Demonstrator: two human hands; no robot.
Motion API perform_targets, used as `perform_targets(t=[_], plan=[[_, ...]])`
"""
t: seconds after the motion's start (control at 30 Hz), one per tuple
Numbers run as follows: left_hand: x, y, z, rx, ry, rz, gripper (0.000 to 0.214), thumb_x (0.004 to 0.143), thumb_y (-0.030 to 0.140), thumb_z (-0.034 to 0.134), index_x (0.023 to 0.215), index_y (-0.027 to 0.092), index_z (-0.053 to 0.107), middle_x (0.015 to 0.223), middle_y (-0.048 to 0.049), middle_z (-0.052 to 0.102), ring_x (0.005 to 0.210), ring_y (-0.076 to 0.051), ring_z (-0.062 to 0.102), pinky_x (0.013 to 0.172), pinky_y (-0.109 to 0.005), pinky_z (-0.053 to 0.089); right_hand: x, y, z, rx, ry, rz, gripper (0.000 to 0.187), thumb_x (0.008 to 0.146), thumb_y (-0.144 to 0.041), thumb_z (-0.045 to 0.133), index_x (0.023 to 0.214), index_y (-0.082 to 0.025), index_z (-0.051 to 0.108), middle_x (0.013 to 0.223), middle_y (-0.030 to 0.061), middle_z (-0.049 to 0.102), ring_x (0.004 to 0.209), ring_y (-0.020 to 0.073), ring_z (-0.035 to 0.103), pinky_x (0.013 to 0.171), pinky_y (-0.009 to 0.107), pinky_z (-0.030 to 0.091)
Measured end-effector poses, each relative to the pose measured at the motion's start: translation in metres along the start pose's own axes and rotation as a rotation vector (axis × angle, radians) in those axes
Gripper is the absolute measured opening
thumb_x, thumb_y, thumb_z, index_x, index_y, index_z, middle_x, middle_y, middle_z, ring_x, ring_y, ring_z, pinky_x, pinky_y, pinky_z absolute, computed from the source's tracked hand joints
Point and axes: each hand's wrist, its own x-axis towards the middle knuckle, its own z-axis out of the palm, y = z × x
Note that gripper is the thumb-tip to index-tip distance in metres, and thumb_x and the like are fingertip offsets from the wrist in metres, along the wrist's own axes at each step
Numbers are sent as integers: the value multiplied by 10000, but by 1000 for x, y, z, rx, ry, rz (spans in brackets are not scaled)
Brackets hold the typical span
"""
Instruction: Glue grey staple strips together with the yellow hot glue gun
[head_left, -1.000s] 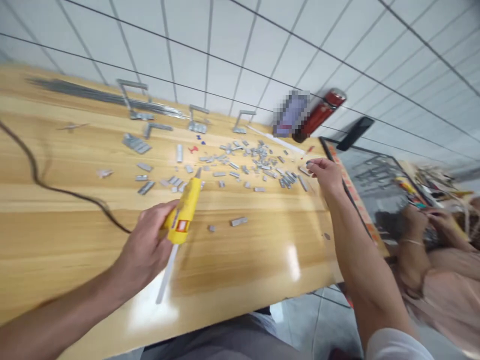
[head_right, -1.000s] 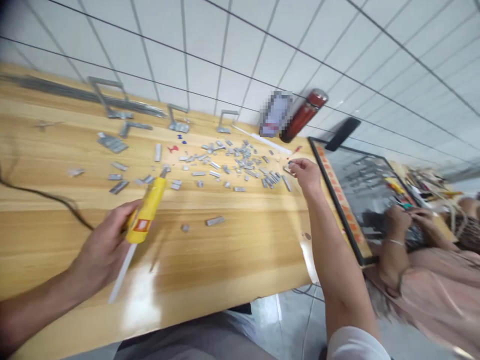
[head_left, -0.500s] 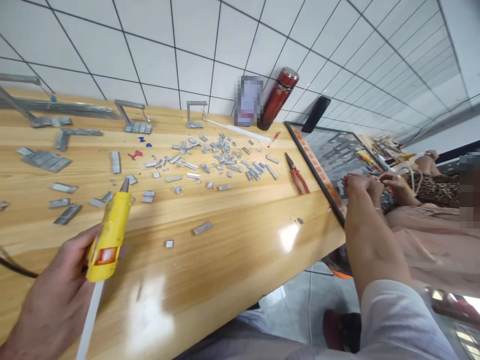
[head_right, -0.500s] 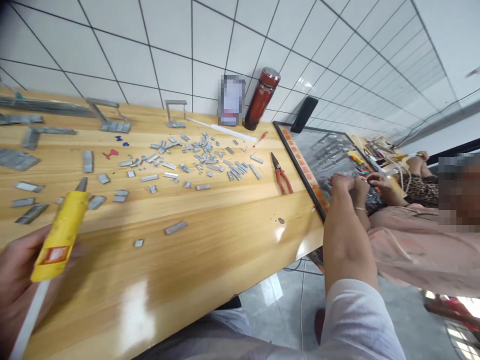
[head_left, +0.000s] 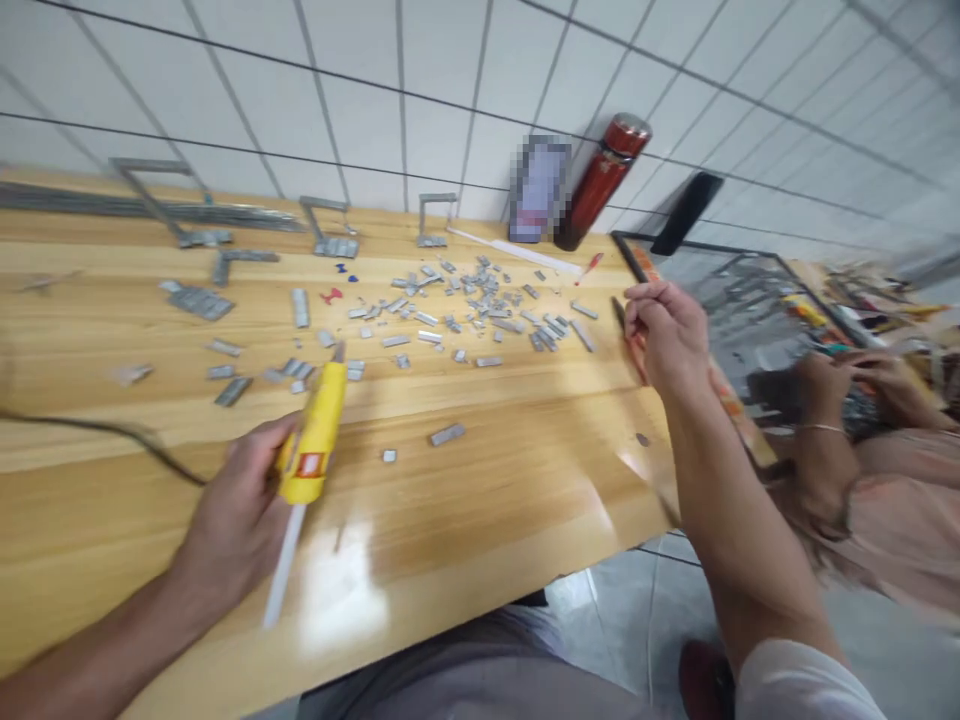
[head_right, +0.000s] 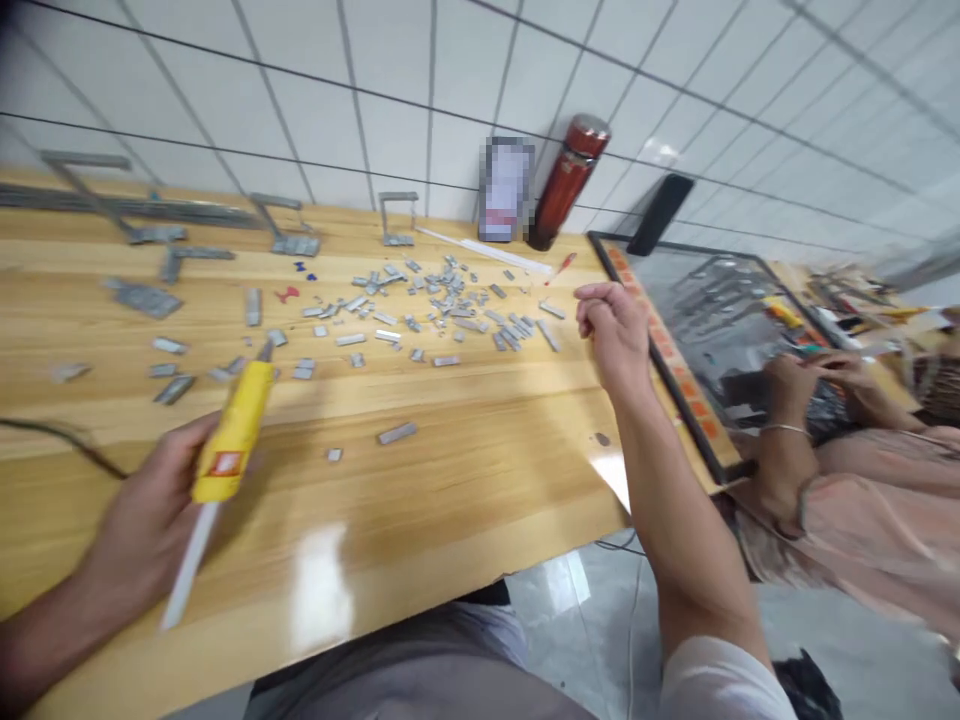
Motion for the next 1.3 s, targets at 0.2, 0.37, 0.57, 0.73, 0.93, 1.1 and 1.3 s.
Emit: perform_targets(t=[0.2, 0.37, 0.57, 0.73, 0.93, 1.1, 1.3], plan=[[10, 27, -9, -24, 19, 173, 313, 1034, 244, 531, 1340, 186, 557, 1171, -73, 748, 1038, -230, 698, 965, -373, 533, -103, -100, 81, -178, -546, -379, 157, 988, -276, 637, 1104, -259, 742, 678, -40, 623, 580, 120, 561, 580, 274, 460], [14, 34, -12, -39, 38, 242, 318, 1037, 207, 514, 1352, 196, 554, 1137, -56, 764, 978, -209, 707, 905, -356, 516, -119, -88, 107, -203, -583, -584, 92, 999, -231, 623, 1030, -239, 709, 749, -2, 695, 640, 142, 637, 582, 276, 491], [13, 30, -10, -39, -80, 279, 339, 1037, 194, 499, 1368, 175, 569, 1185, -98, 764, 1042, -230, 709, 935, -389, 494, -113, -58, 110, -217, -709, -691, 125, 994, -215, 641, 1114, -223, 678, 888, 44, 728, 763, 174, 702, 650, 290, 544], [12, 29, -11, -13, -132, 258, 346, 1044, 218, 485, 1373, 174, 582, 1208, -107, 766, 1093, -243, 706, 983, -407, 494, -114, -54, 109, -287, -833, -748, 189, 971, -208, 626, 1158, -208, 656, 1034, 87, 734, 909, 231, 724, 759, 342, 576], [13, 30, -13, 1, -151, 251, 374, 1000, 160, 493, 1360, 177, 593, 1216, -112, 765, 1092, -253, 712, 970, -409, 510, -114, -54, 111, -350, -862, -741, 161, 976, -231, 616, 1120, -200, 681, 1017, 96, 723, 902, 239, 697, 742, 343, 544], [13, 32, -12, -9, -165, 241, 373, 1001, 168, 500, 1360, 174, 601, 1219, -119, 764, 1093, -259, 714, 981, -420, 508, -119, -56, 117, -332, -871, -724, 143, 1006, -291, 607, 1078, -217, 706, 1046, 114, 728, 944, 250, 680, 790, 367, 541], [13, 34, -13, -4, -220, 245, 383, 1047, 243, 455, 1394, 179, 604, 1279, -129, 751, 1160, -265, 699, 1039, -427, 492, -123, -56, 123, -303, -863, -701, 180, 1046, -320, 573, 1023, -221, 721, 1009, 106, 727, 929, 241, 667, 783, 362, 521]])
